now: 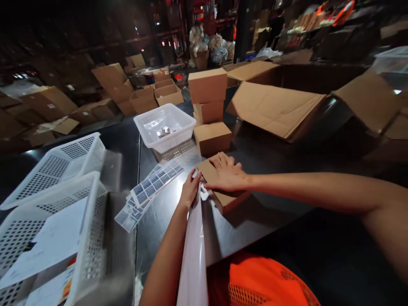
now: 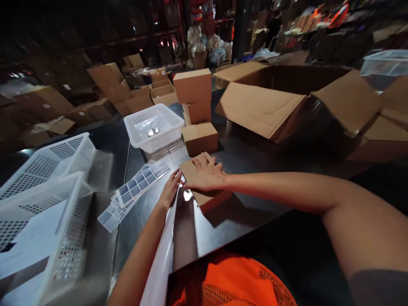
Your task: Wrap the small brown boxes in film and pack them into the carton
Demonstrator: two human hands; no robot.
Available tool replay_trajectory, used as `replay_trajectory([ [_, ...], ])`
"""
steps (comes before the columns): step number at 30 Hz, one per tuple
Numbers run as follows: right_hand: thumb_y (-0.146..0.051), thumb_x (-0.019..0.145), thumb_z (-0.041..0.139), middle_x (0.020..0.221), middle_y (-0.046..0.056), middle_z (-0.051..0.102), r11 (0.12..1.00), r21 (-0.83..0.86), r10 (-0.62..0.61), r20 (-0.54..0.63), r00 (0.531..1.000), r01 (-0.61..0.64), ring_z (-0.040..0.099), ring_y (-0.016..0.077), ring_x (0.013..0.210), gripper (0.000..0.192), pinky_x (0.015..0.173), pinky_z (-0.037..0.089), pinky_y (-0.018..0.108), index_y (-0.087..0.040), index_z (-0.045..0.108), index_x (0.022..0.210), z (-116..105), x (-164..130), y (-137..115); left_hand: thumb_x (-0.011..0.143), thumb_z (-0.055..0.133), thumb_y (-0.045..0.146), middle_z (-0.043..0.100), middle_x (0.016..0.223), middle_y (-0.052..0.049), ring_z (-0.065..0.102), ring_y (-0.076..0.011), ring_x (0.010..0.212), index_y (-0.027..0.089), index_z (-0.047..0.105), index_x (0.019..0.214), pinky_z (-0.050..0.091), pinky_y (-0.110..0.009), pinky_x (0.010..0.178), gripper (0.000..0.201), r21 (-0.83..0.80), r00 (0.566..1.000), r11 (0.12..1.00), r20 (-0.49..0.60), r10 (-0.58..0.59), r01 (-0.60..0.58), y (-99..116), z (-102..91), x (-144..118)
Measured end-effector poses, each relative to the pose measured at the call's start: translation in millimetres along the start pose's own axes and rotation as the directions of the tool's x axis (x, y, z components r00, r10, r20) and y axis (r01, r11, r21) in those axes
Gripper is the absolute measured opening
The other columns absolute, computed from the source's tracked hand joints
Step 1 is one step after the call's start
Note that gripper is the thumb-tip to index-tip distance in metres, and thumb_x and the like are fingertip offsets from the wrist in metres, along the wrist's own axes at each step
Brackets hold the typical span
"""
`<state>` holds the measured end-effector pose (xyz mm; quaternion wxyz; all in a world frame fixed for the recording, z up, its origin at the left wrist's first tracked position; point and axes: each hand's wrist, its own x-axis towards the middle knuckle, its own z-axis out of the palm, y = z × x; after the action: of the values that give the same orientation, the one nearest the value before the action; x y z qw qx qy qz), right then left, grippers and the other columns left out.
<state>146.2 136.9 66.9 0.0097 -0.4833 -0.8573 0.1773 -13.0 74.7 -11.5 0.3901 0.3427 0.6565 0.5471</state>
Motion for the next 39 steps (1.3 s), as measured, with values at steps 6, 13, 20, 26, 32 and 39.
replay_trajectory([
  [6,-0.050,0.055,0.080,0.153,0.015,0.040,0.992,0.007,-0.130,-0.001,0.992,0.130,0.044,0.0450,0.129,0.098,0.096,0.043,0.065,-0.028,0.044,0.144,-4,-31,7,0.067,0.073,0.063,0.053,0.068,0.005,0.052,-0.0119,0.057,0.021,0.057,0.088,0.041,-0.024,0.055,0.050,0.024,0.998,0.999,0.061,0.020,-0.021,-15,11.6,-41],
  [13,-0.029,0.077,0.050,0.118,0.006,0.069,0.835,0.466,-0.434,0.232,0.871,0.292,0.067,0.0242,0.099,0.061,0.078,0.055,0.035,-0.022,0.051,0.138,-81,-42,53,0.068,0.075,0.053,0.041,0.055,0.007,0.036,-0.0092,0.052,0.021,0.044,0.061,0.026,-0.023,0.051,0.045,0.192,0.993,0.981,0.117,0.013,-0.035,-9,-16.0,-100],
  [20,-0.031,0.089,0.051,0.098,0.014,0.071,0.972,0.027,-0.231,-0.074,0.970,0.233,0.066,0.0291,0.088,0.028,0.083,0.050,0.043,-0.021,0.074,0.101,-113,-13,124,0.073,0.065,0.048,0.035,0.051,0.006,0.034,-0.0108,0.053,0.022,0.039,0.054,0.021,-0.026,0.051,0.041,0.519,0.982,0.850,0.191,-0.009,-0.093,18,-11.8,-91],
  [26,-0.013,0.061,0.071,0.072,0.006,0.073,0.978,0.119,-0.166,-0.052,0.985,0.171,0.069,0.0270,0.067,0.024,0.064,0.051,0.036,-0.023,0.075,0.082,-13,0,132,0.072,0.063,0.061,0.032,0.051,0.005,0.031,-0.0107,0.052,0.023,0.034,0.053,0.019,-0.026,0.051,0.052,0.568,0.971,0.816,0.237,-0.038,-0.107,16,-11.5,-91],
  [32,-0.027,0.072,0.070,0.095,0.006,0.078,0.939,0.244,-0.243,-0.023,0.970,0.241,0.073,0.0262,0.086,0.036,0.078,0.055,0.035,-0.024,0.075,0.107,-6,-25,141,0.079,0.057,0.068,0.051,0.055,0.000,0.043,-0.0133,0.052,0.019,0.055,0.060,0.025,-0.026,0.052,0.052,0.638,0.915,0.760,0.370,-0.160,-0.125,21,-28.8,-98],
  [39,-0.031,0.096,0.053,0.111,0.009,0.074,0.745,0.091,-0.640,-0.186,0.746,0.661,0.058,0.0271,0.122,0.025,0.107,0.041,0.043,-0.024,0.074,0.108,-25,-85,117,0.086,0.056,0.062,0.069,0.095,-0.004,0.062,-0.0179,0.065,0.026,0.069,0.109,0.036,-0.029,0.063,0.044,0.825,0.899,0.378,0.436,0.050,-0.421,75,2.5,-75],
])
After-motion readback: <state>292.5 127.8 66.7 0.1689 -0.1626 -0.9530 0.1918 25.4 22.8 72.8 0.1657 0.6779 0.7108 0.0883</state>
